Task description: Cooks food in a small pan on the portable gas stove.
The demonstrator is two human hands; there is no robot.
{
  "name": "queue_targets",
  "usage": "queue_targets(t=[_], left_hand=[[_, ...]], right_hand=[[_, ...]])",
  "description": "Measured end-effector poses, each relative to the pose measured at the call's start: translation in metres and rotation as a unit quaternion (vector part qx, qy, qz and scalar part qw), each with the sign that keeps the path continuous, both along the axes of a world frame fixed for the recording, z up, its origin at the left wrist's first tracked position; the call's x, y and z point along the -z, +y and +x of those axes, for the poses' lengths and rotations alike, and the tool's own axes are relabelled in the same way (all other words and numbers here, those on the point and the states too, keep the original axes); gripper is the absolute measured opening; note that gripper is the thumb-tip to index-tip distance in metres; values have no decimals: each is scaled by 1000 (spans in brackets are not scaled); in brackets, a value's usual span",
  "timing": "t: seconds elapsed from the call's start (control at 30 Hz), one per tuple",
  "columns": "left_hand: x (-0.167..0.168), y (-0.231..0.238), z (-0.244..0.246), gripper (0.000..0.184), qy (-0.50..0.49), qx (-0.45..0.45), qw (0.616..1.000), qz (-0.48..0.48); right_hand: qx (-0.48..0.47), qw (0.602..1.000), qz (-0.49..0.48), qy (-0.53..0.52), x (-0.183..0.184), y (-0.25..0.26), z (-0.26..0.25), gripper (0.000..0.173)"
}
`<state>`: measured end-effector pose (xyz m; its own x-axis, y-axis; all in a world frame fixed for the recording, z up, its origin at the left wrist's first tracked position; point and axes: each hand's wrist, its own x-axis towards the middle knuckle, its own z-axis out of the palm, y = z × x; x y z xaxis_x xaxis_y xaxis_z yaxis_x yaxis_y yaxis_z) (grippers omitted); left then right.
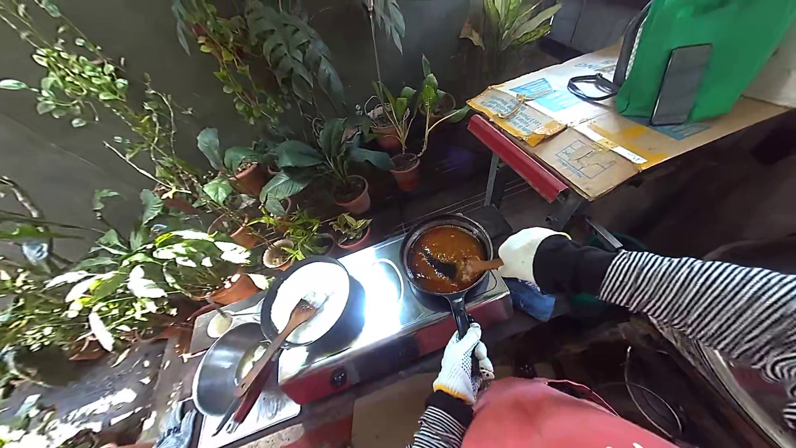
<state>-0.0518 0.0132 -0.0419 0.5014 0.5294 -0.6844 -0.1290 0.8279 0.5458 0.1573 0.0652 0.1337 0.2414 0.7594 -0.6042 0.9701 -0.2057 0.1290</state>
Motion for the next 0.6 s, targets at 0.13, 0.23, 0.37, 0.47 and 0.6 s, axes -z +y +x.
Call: queue_targets(t=[0.13, 0.23, 0.37, 0.47, 0.6], left_hand=[[1, -1, 1, 28, 1, -3, 1000, -3], [-1, -1, 2, 27, 6, -1, 1000, -12], [-3, -1, 3, 26, 14, -1, 1000, -11], [-5, -4, 2, 26, 25, -10, 1000, -5], [-7, -8, 0, 29, 38, -3, 999, 3]], right_hand=[[3, 1000, 26, -11, 7, -15, 10, 38], [56, 997, 41, 25, 33, -13, 7, 38], [113, 990, 46, 76, 53, 8, -9, 43], [115, 985, 97, 86, 66, 33, -7, 43], [85, 986, 121, 72, 40, 64, -15, 43]])
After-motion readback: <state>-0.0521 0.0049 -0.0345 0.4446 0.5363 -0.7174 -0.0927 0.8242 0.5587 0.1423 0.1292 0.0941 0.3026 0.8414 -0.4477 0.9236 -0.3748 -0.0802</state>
